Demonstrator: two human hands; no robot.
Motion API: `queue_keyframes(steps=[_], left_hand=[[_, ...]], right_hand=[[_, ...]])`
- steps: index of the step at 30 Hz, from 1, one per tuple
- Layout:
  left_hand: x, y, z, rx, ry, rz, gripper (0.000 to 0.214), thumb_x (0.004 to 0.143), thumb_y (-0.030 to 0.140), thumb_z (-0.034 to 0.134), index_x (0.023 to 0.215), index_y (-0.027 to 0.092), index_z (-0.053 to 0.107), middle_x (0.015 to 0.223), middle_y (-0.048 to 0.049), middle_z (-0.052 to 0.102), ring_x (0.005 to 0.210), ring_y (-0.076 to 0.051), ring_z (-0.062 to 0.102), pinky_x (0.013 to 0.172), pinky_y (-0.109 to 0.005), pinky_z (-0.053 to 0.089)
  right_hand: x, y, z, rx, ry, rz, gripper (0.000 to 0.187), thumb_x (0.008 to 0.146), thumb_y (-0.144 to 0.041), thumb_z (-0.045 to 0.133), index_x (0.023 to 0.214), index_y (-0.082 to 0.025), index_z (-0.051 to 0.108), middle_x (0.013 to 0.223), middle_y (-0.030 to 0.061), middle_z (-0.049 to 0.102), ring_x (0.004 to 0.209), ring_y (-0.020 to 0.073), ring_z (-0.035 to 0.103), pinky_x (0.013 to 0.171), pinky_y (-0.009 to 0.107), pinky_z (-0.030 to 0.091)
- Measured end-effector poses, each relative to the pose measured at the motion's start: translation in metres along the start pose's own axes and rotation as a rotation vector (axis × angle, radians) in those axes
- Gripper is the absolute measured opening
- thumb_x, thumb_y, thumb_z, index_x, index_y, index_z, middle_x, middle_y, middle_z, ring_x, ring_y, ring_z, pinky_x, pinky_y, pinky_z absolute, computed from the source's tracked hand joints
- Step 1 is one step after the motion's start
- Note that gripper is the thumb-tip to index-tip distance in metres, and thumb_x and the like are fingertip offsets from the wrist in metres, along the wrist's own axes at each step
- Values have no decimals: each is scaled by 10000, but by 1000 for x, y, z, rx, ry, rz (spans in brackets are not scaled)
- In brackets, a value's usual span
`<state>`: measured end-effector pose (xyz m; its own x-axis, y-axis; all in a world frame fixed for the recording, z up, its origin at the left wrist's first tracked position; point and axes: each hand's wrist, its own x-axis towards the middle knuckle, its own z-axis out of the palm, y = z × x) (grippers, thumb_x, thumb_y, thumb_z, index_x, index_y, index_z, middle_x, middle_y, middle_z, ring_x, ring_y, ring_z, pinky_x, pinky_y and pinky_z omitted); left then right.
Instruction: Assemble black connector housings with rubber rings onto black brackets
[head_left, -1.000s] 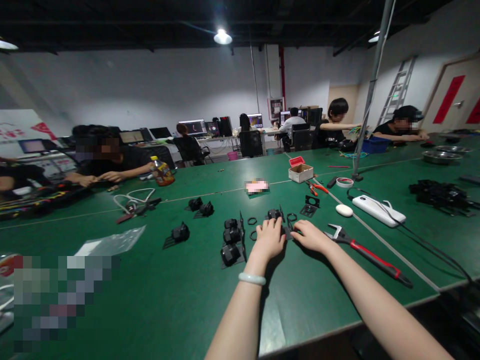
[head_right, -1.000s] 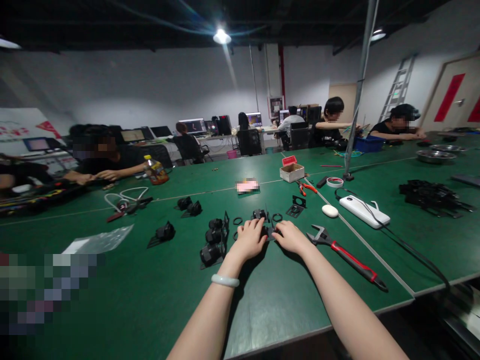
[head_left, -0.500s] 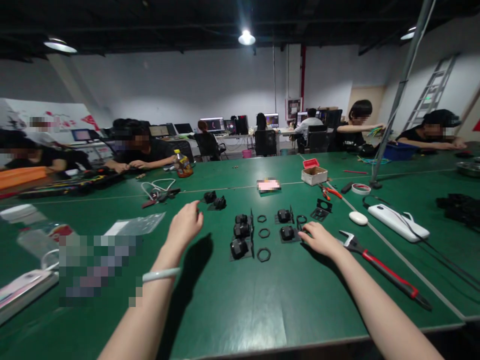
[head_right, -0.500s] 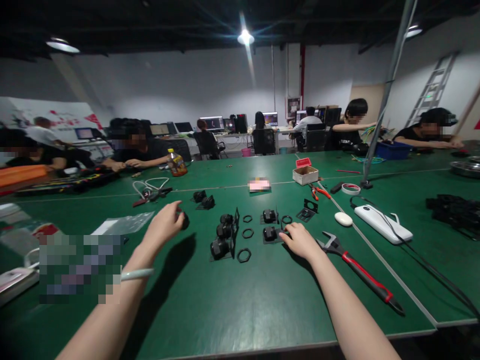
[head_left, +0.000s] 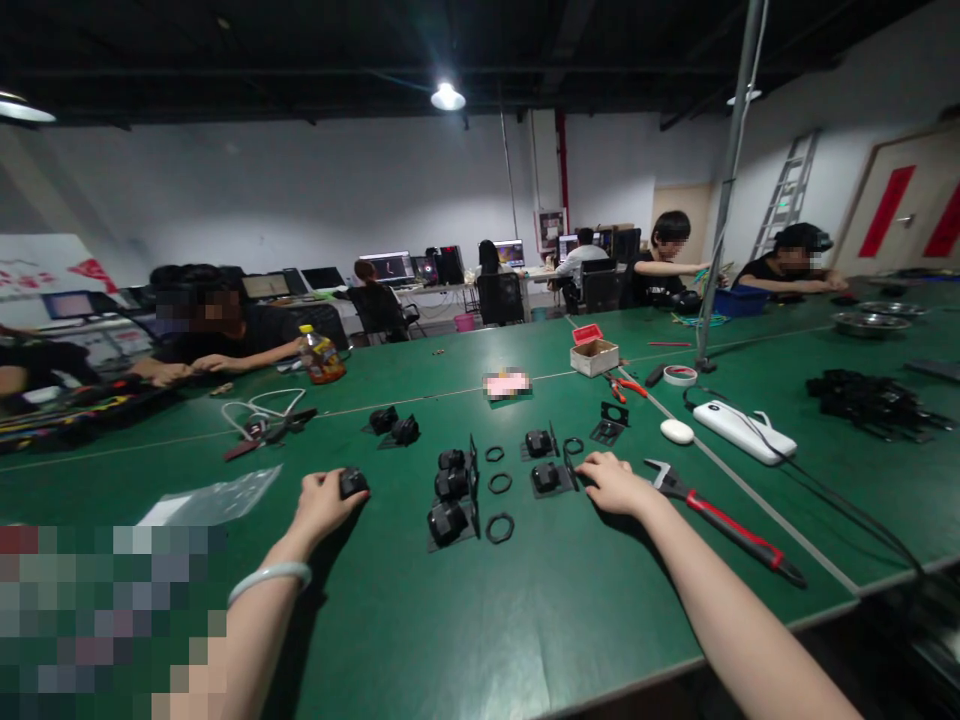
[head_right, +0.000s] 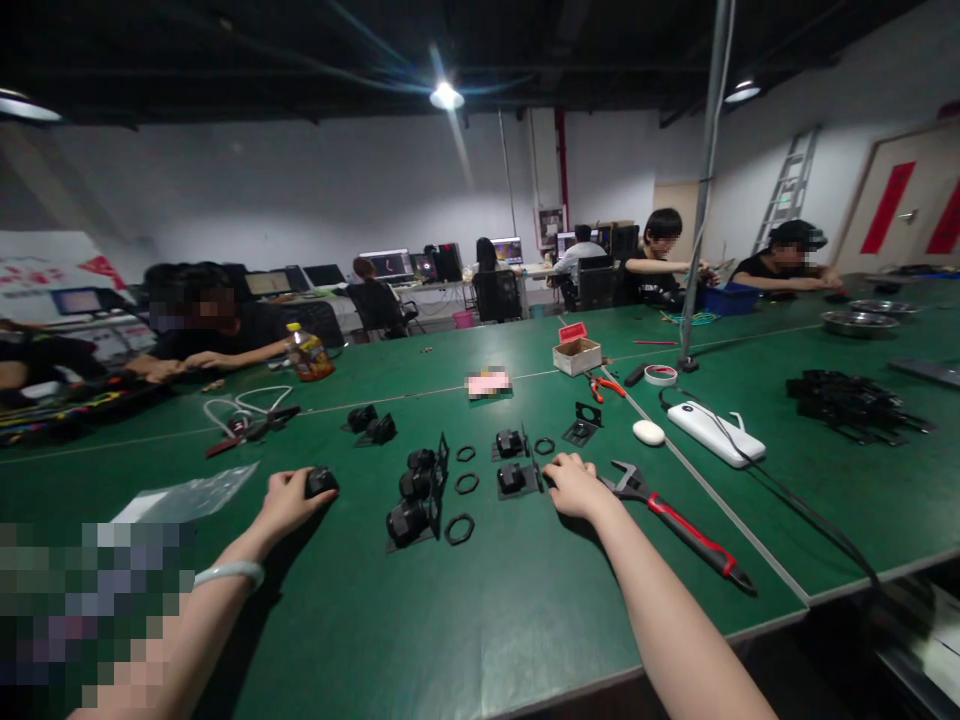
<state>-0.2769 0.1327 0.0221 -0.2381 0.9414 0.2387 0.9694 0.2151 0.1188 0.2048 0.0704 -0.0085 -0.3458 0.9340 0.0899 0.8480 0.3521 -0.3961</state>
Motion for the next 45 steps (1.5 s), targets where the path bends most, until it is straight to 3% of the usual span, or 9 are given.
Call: queue_keyframes(steps=[5, 14, 16, 23, 28, 33, 38, 41, 45], left_hand=[[0, -4, -9, -94, -118, 56, 535, 598, 534, 518, 929, 122, 434, 846, -76, 537, 782, -250, 547, 655, -304, 426], [-53, 9, -63, -58, -25, 18, 493, 581, 610, 505, 826, 193, 411, 642, 49, 525, 620, -152, 526, 532, -207, 372], [-69, 24, -82, -99, -39, 11, 508, 561, 616, 517, 847, 207, 420, 639, 68, 530, 603, -140, 516, 535, -205, 369], [-132, 125, -120, -313, -290, 447, 419, 568, 484, 595, 840, 206, 440, 757, 42, 530, 696, -145, 492, 624, -228, 382], [-164, 206, -91, -397, -326, 713, 394, 577, 435, 613, 842, 195, 449, 822, -3, 528, 732, -173, 503, 628, -254, 381], [-168, 256, -39, -480, -264, 778, 466, 545, 389, 660, 901, 175, 449, 908, -59, 533, 830, -218, 512, 692, -295, 391], [-163, 275, -7, -492, -218, 751, 454, 551, 399, 661, 883, 177, 446, 882, -50, 526, 823, -222, 516, 685, -312, 394], [-160, 275, 4, -517, -229, 771, 451, 562, 406, 659, 886, 180, 441, 867, -43, 525, 815, -218, 519, 672, -309, 398], [-159, 268, 12, -580, -248, 787, 457, 603, 410, 633, 946, 191, 426, 898, -42, 528, 823, -208, 526, 680, -305, 409]], right_hand=[[6, 5, 0, -21, 57, 29, 304, 764, -207, 453, 1055, -260, 523, 1027, 88, 470, 992, 230, 369, 795, 377, 284], [4, 6, -3, 32, 89, -53, 450, 639, -393, 611, 1054, -253, 509, 1141, 81, 399, 1052, 255, 308, 821, 408, 267], [5, 5, -4, 39, 95, -73, 307, 675, -413, 574, 927, -236, 572, 1143, 75, 398, 1062, 249, 297, 824, 410, 262], [8, -1, 2, -8, 192, -86, 188, 760, -367, 495, 791, -224, 614, 1147, 69, 396, 1072, 241, 268, 822, 419, 241], [11, -10, 11, -29, 241, -70, 200, 766, -371, 486, 789, -224, 620, 1140, 71, 402, 1077, 239, 260, 825, 422, 229], [10, -13, 9, -26, 291, -53, 187, 763, -360, 489, 778, -220, 613, 1100, 65, 443, 1073, 235, 288, 839, 423, 236], [-3, -12, -5, 140, 321, -46, 210, 786, -326, 441, 784, -178, 591, 944, 74, 521, 939, 191, 431, 799, 351, 337], [-12, -14, -6, 343, 211, -123, 190, 783, -282, 438, 841, -169, 580, 847, 52, 564, 801, 152, 509, 734, 284, 398], [-20, -17, -2, 604, 102, -162, 253, 763, -252, 466, 994, -185, 541, 949, 44, 581, 855, 162, 535, 737, 285, 428]])
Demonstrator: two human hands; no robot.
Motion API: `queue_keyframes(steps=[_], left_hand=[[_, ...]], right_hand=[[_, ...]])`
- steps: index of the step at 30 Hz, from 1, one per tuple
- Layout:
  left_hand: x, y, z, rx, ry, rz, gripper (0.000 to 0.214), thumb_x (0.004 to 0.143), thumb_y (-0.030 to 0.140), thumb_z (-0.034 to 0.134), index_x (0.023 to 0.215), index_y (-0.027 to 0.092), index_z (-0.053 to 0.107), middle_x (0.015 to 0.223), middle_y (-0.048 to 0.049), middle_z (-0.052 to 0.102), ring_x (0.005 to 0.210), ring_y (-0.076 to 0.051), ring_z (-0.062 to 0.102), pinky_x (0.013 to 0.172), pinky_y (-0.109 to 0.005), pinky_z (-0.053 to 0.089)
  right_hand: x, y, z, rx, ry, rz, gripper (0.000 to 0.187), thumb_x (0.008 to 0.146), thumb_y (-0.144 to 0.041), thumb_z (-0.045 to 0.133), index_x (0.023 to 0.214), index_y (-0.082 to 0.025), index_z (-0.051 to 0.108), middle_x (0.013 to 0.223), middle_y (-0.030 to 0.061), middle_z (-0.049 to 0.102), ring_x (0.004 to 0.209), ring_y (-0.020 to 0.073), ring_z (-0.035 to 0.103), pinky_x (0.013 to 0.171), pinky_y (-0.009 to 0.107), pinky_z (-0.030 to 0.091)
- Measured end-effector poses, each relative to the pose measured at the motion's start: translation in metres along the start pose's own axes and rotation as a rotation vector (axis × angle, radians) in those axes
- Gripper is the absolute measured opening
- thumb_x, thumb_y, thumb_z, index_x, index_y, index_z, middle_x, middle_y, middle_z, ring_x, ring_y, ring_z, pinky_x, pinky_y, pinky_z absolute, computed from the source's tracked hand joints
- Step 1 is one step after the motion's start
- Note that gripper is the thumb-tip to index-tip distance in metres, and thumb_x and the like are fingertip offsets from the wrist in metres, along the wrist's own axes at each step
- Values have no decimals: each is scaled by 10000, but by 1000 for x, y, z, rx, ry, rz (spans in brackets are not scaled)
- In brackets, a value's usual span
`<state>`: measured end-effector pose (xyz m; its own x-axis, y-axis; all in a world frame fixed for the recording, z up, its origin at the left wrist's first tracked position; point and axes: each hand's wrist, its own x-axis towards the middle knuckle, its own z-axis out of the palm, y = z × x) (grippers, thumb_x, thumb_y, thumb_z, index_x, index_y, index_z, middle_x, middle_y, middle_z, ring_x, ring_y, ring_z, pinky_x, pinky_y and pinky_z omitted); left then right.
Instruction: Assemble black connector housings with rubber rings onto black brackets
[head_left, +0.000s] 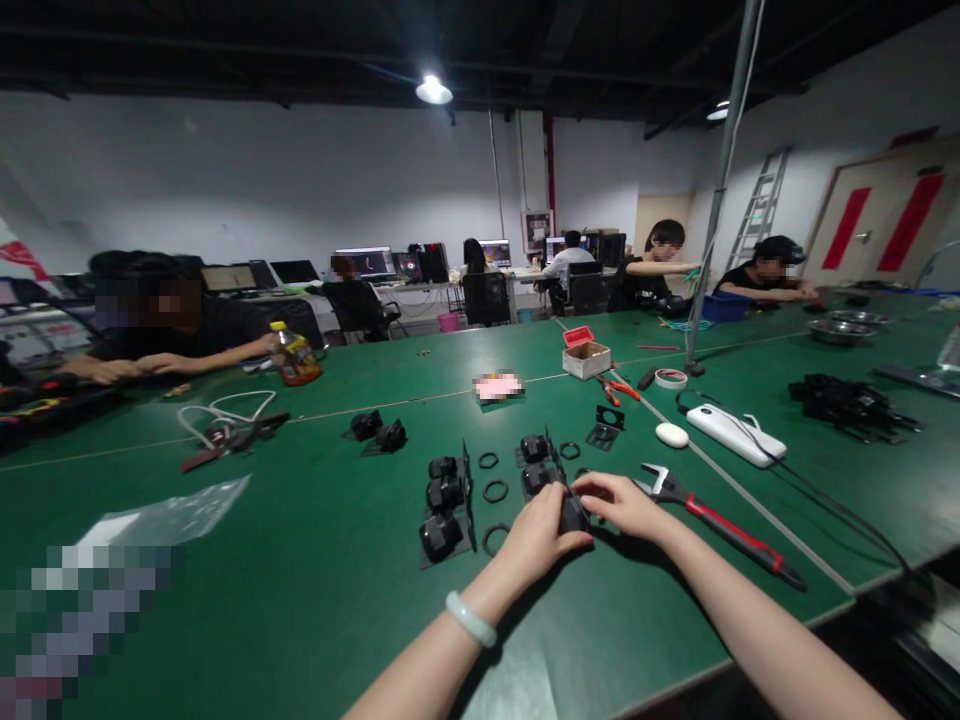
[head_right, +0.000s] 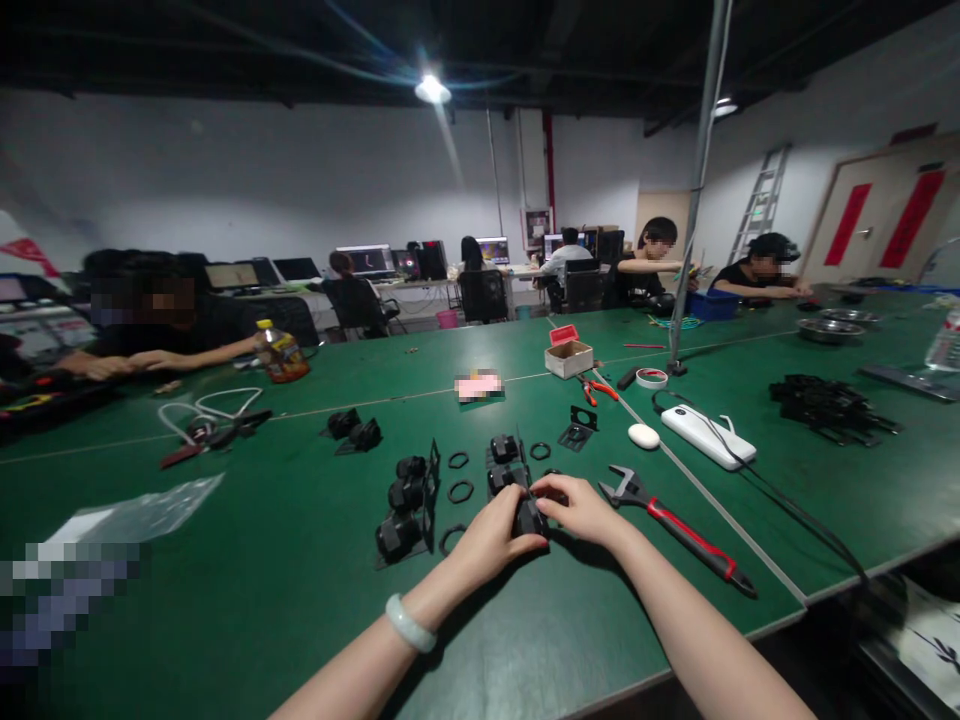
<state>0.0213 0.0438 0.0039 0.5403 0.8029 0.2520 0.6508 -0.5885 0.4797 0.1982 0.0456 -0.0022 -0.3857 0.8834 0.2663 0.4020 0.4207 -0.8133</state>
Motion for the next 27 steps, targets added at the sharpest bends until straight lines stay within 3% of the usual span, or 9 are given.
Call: queue_keyframes(steps=[4, 9, 17, 19, 21, 24, 27], left_hand=[[-3, -1, 1, -55, 19, -25, 549, 630, 408, 611, 1074, 190, 375, 1012, -69, 508, 898, -216, 521, 747, -324, 415], [-3, -1, 3, -35, 5, 7, 616, 695, 390, 550, 1206, 179, 276, 1216, -115, 396, 1091, -234, 424, 904, -357, 343], [-2, -9, 5, -1, -45, 50, 603, 740, 388, 499, 1236, 159, 242, 1245, -131, 392, 1122, -234, 401, 930, -359, 323], [-2, -8, 5, 3, -37, 55, 605, 737, 397, 501, 1232, 160, 248, 1236, -131, 400, 1115, -236, 409, 924, -362, 329], [-3, -7, 6, 8, -29, 58, 608, 731, 400, 508, 1229, 164, 252, 1221, -127, 414, 1102, -238, 421, 914, -365, 339], [-3, -8, 7, 22, -14, 66, 609, 730, 396, 511, 1231, 168, 251, 1225, -124, 408, 1104, -239, 418, 919, -370, 335], [-3, -11, 9, 30, -6, 72, 603, 737, 387, 505, 1237, 170, 246, 1229, -124, 405, 1106, -241, 416, 920, -378, 335]], right_hand=[[-2, 3, 1, 172, -97, 70, 352, 743, -262, 493, 1084, -174, 499, 1044, 65, 557, 905, 183, 533, 709, 293, 453], [0, 8, 0, 243, -141, 120, 394, 746, -279, 499, 1124, -173, 472, 1106, 73, 528, 994, 183, 497, 818, 323, 414], [0, 12, 0, 251, -174, 101, 423, 730, -317, 525, 1121, -162, 475, 1075, 77, 547, 969, 182, 510, 822, 319, 409], [2, 15, -1, 217, -127, 112, 409, 743, -335, 502, 1115, -166, 475, 1031, 73, 566, 903, 178, 537, 743, 306, 444], [4, 18, -2, 85, 37, 109, 344, 769, -338, 457, 1062, -166, 514, 958, 70, 588, 847, 175, 545, 715, 314, 444], [5, 24, -4, -217, 258, 24, 248, 780, -296, 441, 931, -176, 597, 897, 74, 594, 869, 186, 517, 793, 350, 394], [5, 29, -3, -391, 203, -47, 207, 761, -252, 470, 877, -211, 635, 908, 71, 594, 912, 194, 499, 821, 354, 372]])
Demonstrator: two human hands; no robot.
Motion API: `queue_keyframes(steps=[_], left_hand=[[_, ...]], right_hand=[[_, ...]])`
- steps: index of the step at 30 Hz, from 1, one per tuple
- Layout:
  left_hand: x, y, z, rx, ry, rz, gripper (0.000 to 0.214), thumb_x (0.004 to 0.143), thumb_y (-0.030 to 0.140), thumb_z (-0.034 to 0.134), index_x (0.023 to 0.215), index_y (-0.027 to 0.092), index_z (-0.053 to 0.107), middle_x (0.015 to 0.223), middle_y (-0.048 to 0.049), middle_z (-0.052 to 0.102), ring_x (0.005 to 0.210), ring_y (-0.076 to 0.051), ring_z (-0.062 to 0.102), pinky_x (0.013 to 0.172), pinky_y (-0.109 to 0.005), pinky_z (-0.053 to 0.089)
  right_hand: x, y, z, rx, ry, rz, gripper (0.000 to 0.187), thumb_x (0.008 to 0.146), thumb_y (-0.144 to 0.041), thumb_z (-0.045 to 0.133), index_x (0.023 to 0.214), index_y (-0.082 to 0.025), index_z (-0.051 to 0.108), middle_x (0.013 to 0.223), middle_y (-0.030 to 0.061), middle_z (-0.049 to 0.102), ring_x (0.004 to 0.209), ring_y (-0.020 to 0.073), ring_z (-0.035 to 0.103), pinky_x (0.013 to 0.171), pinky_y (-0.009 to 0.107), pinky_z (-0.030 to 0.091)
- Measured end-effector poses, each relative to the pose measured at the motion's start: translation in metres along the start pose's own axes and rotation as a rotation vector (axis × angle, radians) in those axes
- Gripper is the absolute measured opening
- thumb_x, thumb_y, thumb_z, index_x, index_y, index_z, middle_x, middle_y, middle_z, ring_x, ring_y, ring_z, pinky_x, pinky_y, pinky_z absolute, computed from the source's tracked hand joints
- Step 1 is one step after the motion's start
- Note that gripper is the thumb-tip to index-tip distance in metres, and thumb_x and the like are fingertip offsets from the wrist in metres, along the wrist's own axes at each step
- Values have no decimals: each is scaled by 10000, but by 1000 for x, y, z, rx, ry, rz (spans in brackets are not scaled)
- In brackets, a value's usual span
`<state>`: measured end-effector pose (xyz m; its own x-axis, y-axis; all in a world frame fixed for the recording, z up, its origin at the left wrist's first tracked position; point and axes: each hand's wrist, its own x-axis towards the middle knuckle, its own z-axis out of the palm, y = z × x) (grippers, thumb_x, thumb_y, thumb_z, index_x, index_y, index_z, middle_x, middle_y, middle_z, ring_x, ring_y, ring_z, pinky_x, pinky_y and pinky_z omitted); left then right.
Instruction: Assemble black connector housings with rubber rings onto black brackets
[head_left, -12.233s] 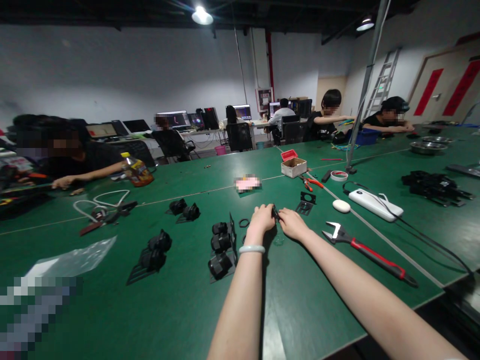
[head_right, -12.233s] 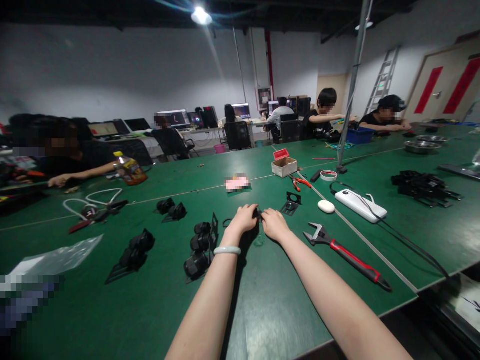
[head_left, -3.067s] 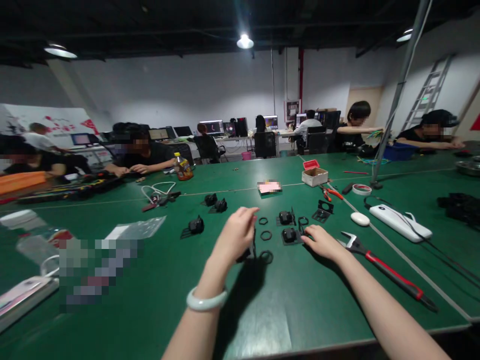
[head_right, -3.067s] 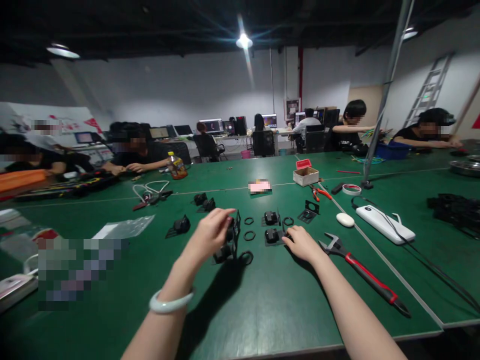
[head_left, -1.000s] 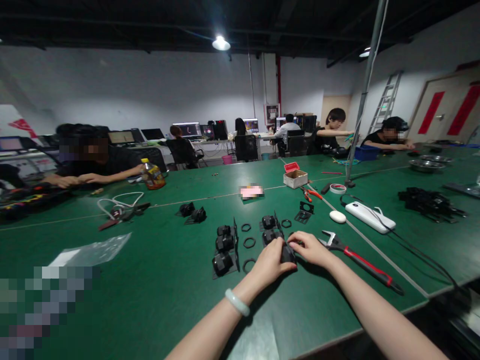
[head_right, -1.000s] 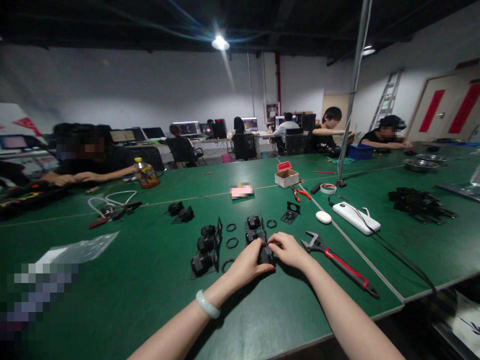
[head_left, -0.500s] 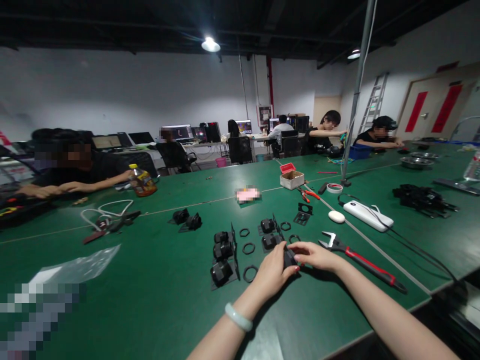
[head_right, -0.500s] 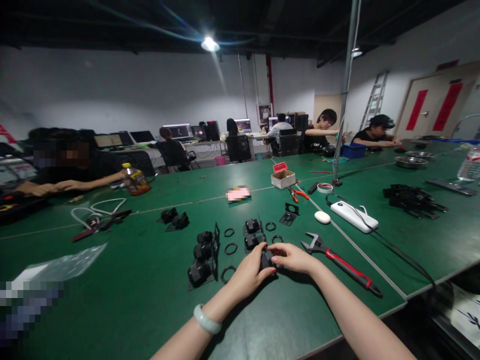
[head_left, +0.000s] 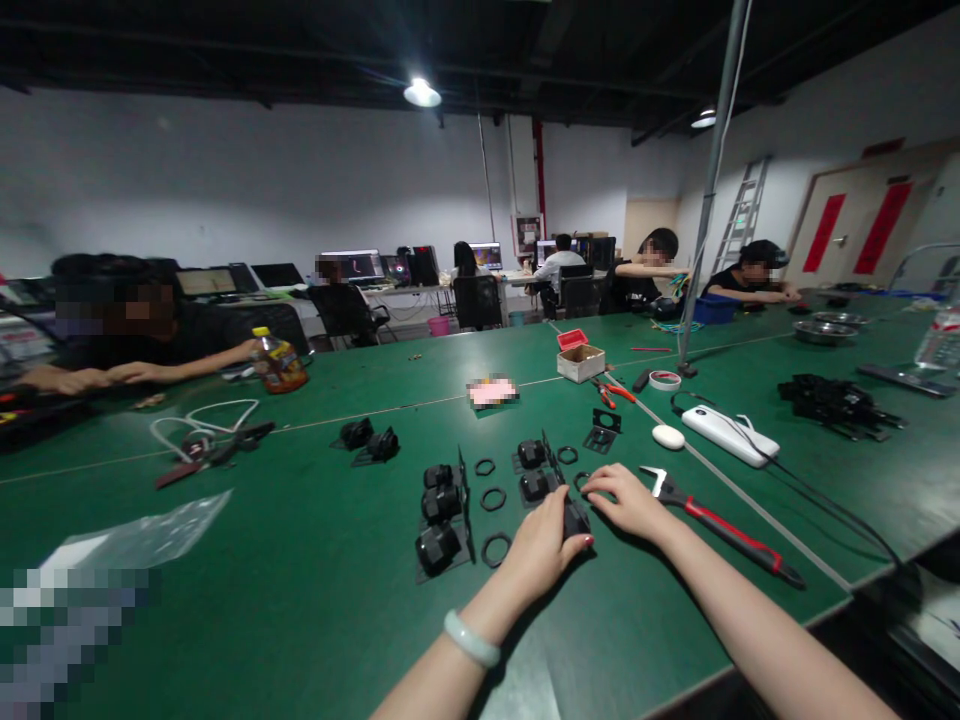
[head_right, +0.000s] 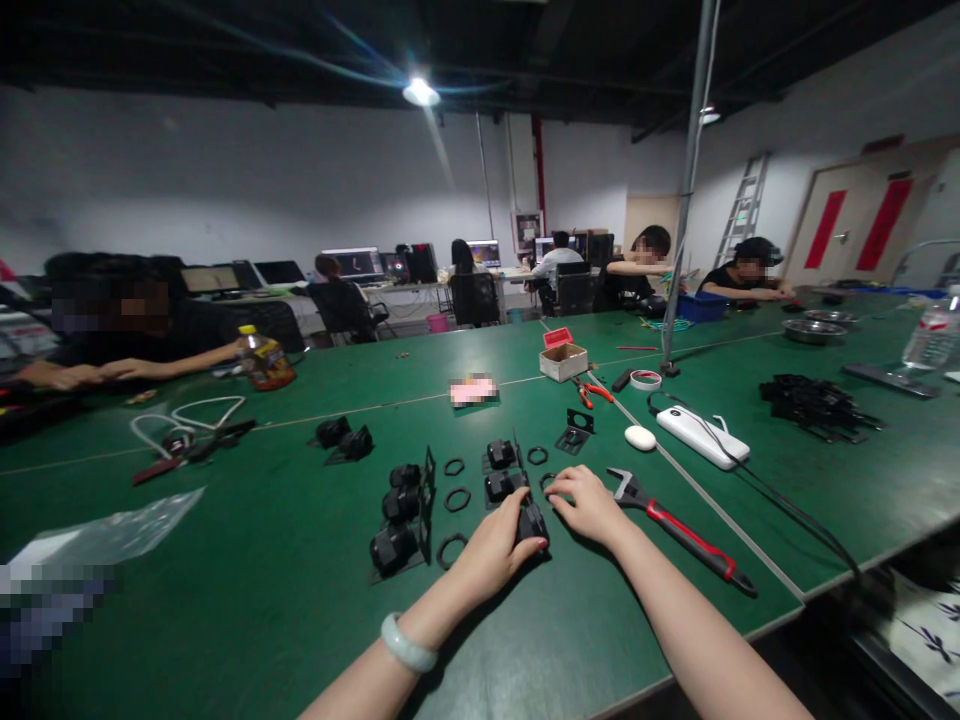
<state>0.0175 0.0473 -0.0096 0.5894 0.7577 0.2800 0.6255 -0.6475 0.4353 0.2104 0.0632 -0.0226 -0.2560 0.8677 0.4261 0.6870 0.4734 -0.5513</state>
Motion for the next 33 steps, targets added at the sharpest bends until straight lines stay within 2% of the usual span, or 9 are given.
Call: queue_keyframes(steps=[3, 6, 11, 12, 14, 15, 17, 23, 33], left_hand=[[1, -1, 1, -1, 0, -6, 601, 737, 386, 504, 1237, 171, 249, 1221, -123, 414, 1092, -247, 430, 906, -384, 348], [1, 2, 0, -12, 0, -11, 603, 732, 392, 509, 1233, 166, 263, 1219, -125, 417, 1093, -250, 429, 905, -387, 347], [1, 5, -1, -61, 8, -41, 624, 706, 396, 544, 1231, 183, 282, 1234, -108, 414, 1112, -240, 414, 928, -374, 327], [0, 5, -1, -73, 10, -52, 631, 700, 398, 550, 1233, 190, 282, 1237, -105, 414, 1115, -238, 412, 928, -370, 328], [-1, 4, -1, -93, 7, -68, 640, 696, 398, 556, 1238, 199, 279, 1233, -103, 423, 1109, -236, 421, 922, -365, 334], [-1, 3, -1, -98, 6, -71, 640, 698, 396, 555, 1240, 200, 276, 1231, -104, 427, 1104, -235, 426, 918, -364, 337], [-1, 3, -1, -99, 4, -68, 641, 703, 389, 552, 1246, 198, 269, 1238, -105, 421, 1107, -234, 422, 918, -367, 333], [-1, 4, -2, -80, -13, -50, 667, 705, 409, 540, 1264, 197, 244, 1258, -110, 394, 1113, -241, 407, 929, -379, 310], [1, 6, -4, -77, -38, -89, 623, 685, 391, 569, 1214, 207, 298, 1162, -108, 482, 1029, -249, 473, 859, -364, 352]], right_hand=[[2, 2, 6, -38, -39, -11, 219, 754, -228, 473, 901, -219, 636, 952, 71, 594, 951, 195, 494, 839, 357, 367], [6, 3, 10, 17, -28, 6, 238, 748, -211, 474, 930, -206, 627, 1011, 77, 585, 991, 195, 487, 873, 365, 354], [6, -1, 5, 314, 110, 142, 224, 743, -259, 484, 906, -182, 616, 1001, 77, 585, 961, 192, 514, 855, 371, 383], [4, -3, 2, 419, 84, 180, 244, 743, -279, 486, 934, -175, 598, 988, 77, 589, 934, 190, 530, 824, 367, 408], [-2, -8, -2, 636, -101, 219, 309, 742, -308, 498, 1011, -166, 550, 994, 79, 589, 897, 186, 554, 779, 355, 438], [-4, -11, -4, 713, -198, 215, 345, 728, -305, 522, 1043, -165, 529, 1016, 80, 582, 915, 187, 550, 789, 351, 436], [-7, -15, -6, 781, -314, 190, 396, 695, -283, 571, 1066, -158, 513, 1051, 85, 568, 956, 191, 532, 841, 350, 406], [-7, -17, -4, 766, -357, 131, 463, 683, -236, 588, 1124, -146, 475, 1123, 101, 528, 1014, 203, 498, 898, 360, 358], [-14, -19, 0, 693, -276, 94, 401, 690, -204, 568, 1082, -151, 507, 1052, 89, 568, 967, 208, 526, 866, 367, 388]])
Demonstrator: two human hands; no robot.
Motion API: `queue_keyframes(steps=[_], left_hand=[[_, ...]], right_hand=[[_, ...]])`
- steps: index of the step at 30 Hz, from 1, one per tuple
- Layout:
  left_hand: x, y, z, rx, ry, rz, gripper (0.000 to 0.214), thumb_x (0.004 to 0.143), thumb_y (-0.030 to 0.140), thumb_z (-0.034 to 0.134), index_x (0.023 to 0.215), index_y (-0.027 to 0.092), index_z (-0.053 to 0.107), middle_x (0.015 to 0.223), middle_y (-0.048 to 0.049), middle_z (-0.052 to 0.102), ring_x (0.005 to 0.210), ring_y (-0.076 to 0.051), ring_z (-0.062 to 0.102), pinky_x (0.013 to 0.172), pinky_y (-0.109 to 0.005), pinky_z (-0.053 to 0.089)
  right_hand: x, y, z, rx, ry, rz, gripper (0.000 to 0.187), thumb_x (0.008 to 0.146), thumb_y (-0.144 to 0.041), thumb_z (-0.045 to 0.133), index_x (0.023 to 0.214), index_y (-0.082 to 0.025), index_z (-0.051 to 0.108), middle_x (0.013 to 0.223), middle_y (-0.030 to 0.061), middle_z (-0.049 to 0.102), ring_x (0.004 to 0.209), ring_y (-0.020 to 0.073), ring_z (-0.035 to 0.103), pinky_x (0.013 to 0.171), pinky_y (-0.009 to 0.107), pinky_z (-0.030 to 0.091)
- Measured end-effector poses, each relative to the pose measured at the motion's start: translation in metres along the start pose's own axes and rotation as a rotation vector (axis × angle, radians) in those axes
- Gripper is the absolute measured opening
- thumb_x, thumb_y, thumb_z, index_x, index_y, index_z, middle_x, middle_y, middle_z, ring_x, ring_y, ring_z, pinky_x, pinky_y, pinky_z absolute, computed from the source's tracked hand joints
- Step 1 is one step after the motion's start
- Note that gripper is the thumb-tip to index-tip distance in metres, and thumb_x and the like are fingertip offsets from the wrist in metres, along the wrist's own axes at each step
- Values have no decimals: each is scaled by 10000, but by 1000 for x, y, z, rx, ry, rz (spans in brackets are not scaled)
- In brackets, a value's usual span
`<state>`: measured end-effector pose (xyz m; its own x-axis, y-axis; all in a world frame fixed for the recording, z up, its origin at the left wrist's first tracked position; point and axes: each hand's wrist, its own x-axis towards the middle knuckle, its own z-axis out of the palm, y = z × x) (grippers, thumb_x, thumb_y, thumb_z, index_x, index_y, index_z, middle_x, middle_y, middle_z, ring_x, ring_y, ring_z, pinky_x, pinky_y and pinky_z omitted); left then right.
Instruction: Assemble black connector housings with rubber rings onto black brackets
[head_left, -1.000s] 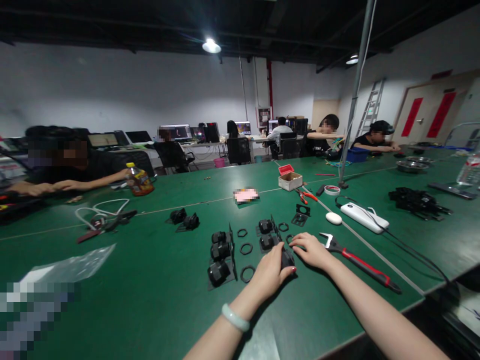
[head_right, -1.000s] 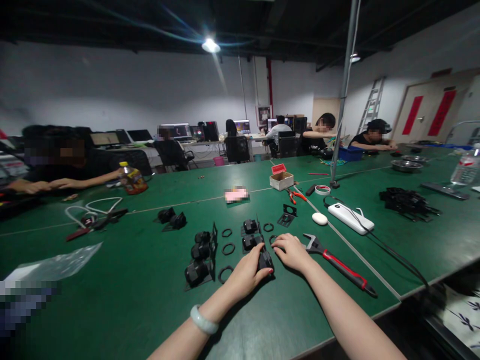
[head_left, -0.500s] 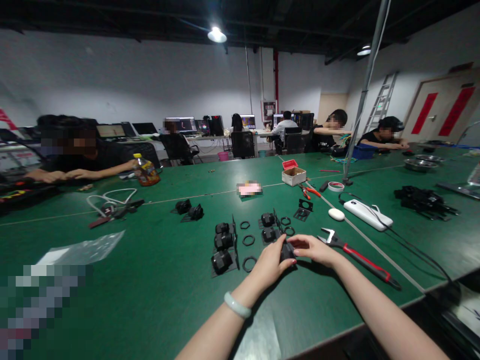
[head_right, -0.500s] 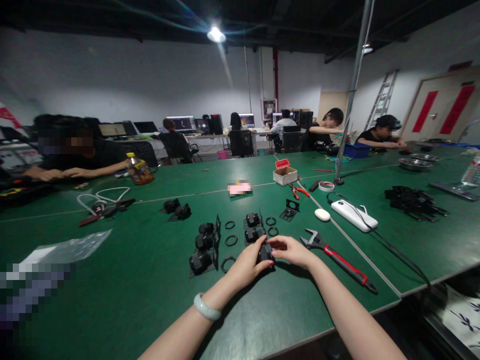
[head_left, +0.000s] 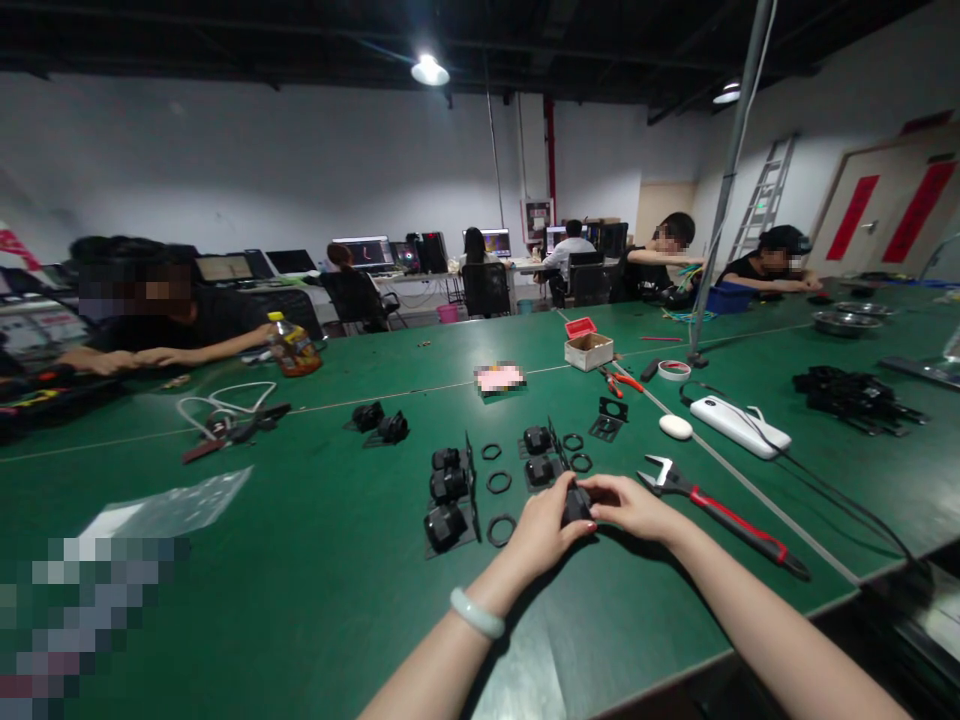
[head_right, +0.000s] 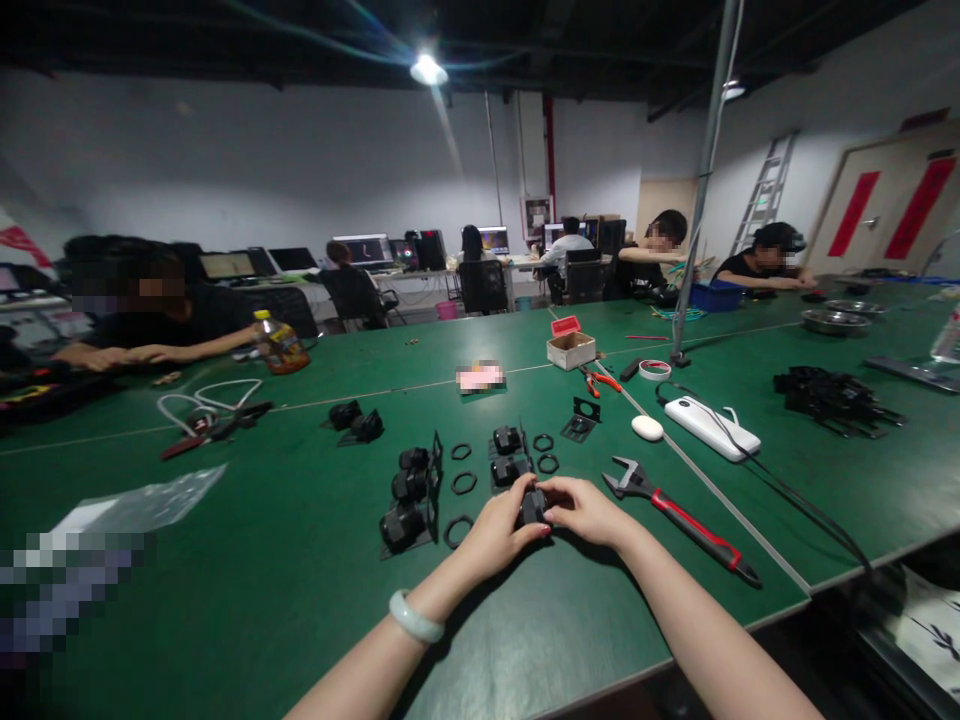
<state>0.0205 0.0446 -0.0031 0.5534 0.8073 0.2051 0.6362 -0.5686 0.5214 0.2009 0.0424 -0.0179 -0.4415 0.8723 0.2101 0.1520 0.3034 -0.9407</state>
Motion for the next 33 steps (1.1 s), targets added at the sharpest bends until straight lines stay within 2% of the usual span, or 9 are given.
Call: queue_keyframes(steps=[8, 16, 21, 25, 33], left_hand=[[-1, 2, -3, -1, -15, -10, 601, 692, 386, 561, 1204, 214, 297, 1123, -90, 507, 995, -239, 492, 830, -338, 362], [-1, 8, -6, 2, -42, -52, 619, 677, 394, 574, 1203, 220, 298, 1131, -88, 505, 1015, -248, 485, 838, -347, 354], [-2, 8, -5, 11, -30, -30, 624, 683, 430, 552, 1208, 214, 293, 1115, -94, 515, 989, -245, 500, 816, -339, 363], [-1, 7, -3, 15, -11, -28, 581, 711, 454, 509, 1198, 212, 306, 1091, -92, 529, 975, -241, 507, 805, -335, 368], [3, 6, -3, 9, -41, -53, 570, 699, 422, 542, 1182, 216, 321, 1094, -81, 530, 979, -246, 507, 810, -334, 371]], right_hand=[[0, 1, 0, -50, 19, -44, 391, 684, -209, 575, 1069, -166, 523, 1053, 85, 564, 964, 207, 523, 865, 366, 387], [0, 7, -2, 23, -24, -20, 439, 666, -250, 603, 1084, -165, 500, 1076, 90, 538, 994, 211, 504, 885, 381, 371], [0, 9, -1, 91, -38, -12, 464, 657, -227, 613, 1099, -166, 487, 1089, 92, 532, 997, 208, 507, 889, 371, 375], [-1, 3, 0, 71, -19, 1, 451, 661, -229, 607, 1093, -169, 494, 1084, 90, 543, 993, 208, 512, 893, 379, 374], [1, -1, -1, -23, 6, -14, 401, 640, -236, 623, 1026, -157, 550, 1020, 93, 583, 950, 225, 533, 860, 391, 390]])
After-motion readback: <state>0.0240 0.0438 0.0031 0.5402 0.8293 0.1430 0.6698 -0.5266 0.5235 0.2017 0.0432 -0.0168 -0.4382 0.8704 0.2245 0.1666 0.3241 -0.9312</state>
